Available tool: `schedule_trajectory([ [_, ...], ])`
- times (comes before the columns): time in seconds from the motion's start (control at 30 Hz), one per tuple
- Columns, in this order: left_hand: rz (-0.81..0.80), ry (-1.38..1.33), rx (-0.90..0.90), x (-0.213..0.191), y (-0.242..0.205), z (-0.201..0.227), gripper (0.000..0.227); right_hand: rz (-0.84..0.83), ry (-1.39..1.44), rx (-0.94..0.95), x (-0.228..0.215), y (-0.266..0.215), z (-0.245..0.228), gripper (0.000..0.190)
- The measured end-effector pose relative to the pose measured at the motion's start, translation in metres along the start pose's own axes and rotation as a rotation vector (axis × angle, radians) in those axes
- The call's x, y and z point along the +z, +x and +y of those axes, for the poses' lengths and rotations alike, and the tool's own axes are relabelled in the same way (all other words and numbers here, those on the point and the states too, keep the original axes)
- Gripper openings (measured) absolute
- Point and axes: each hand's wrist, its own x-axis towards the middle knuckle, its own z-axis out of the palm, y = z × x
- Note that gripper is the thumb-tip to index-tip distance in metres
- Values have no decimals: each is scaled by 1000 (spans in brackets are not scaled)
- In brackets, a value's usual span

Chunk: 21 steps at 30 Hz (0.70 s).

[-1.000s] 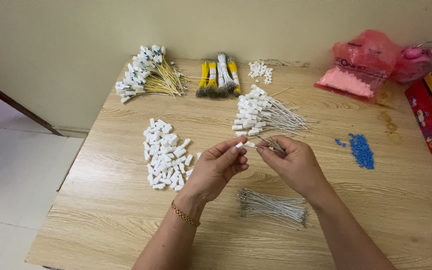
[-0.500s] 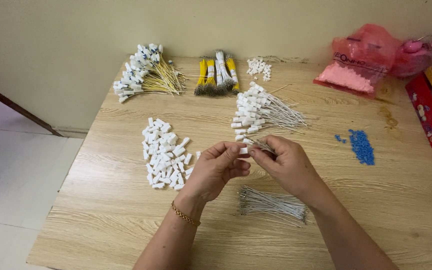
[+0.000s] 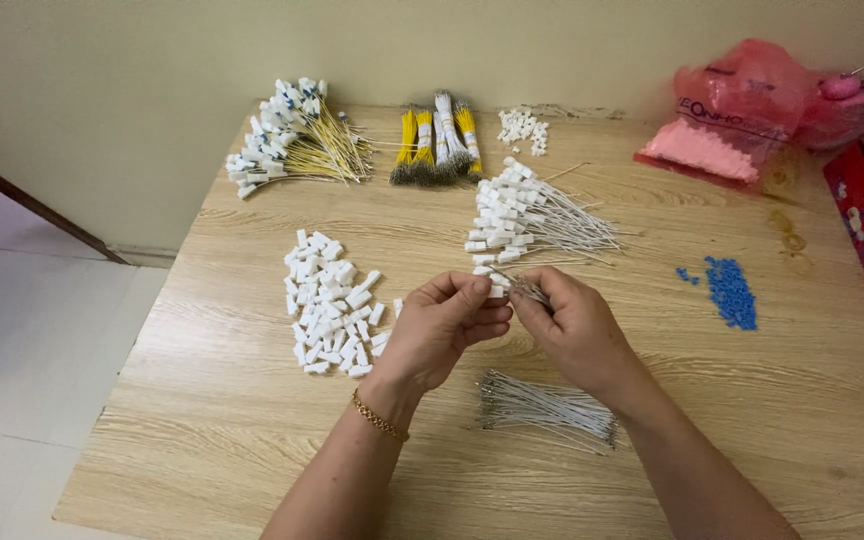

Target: Insert metal wires into small white plastic caps to assemble components.

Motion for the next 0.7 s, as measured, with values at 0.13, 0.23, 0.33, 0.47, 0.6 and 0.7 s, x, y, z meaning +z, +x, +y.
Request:
schedule_trajectory([
  [0.13, 4, 13, -7, 0, 10, -8, 19, 2, -38, 21, 0, 3, -2, 17],
  [0.23, -3, 9, 3, 2, 22, -6, 20, -3, -27, 27, -5, 12, 12, 18],
  [0.33, -5, 228, 54, -4, 46, -4, 27, -2, 51, 80, -15, 19, 15, 28],
  [0.47, 72, 865, 231, -17, 74, -5, 27, 230, -155, 105, -30, 17, 12, 38],
  [0.6, 94, 1385, 497, -35, 76, 0, 31, 304, -126, 12, -41, 12, 32, 26],
  [0.7, 104, 1512, 584, -31, 31, 28, 28, 293, -124, -100, -38, 11, 36, 18],
])
